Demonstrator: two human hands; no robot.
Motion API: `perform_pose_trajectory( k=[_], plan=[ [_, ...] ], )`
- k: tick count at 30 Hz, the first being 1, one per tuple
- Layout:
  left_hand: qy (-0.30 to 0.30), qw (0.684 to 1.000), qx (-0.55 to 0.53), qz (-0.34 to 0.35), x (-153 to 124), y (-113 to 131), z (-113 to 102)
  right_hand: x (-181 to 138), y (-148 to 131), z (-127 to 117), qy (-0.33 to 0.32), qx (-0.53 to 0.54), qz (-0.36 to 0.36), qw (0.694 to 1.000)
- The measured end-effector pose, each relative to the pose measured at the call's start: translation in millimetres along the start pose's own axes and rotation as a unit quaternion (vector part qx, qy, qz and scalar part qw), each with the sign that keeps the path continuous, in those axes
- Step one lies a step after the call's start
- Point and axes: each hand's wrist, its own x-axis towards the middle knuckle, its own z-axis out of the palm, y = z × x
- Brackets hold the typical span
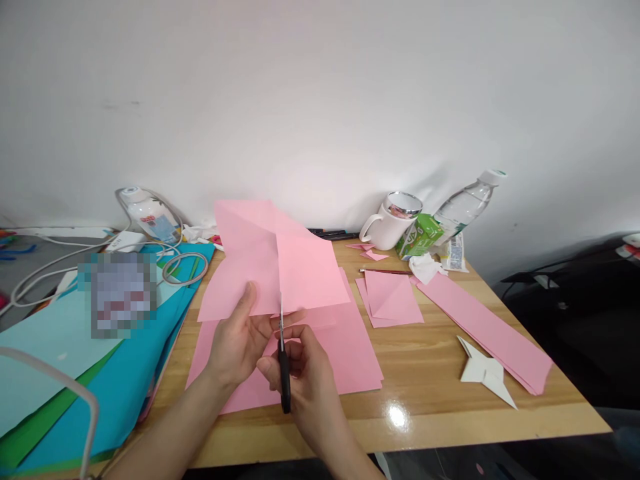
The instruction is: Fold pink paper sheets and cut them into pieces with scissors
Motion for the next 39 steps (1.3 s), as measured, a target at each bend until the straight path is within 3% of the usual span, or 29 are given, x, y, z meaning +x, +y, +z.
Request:
perform_pose_trajectory(
  k=[22, 39],
  plan=[
    [-0.025, 0.999, 0.015, -0.041, 0.7, -1.1, -5.1, 0.6, 1.5, -0.5, 0.004, -0.02, 0.001, 1.0],
    [-0.002, 0.999, 0.013, -0.048, -2.0, -0.5, -1.3, 0.0, 1.2, 0.2, 0.011, -0.013, 0.001, 1.0]
  ],
)
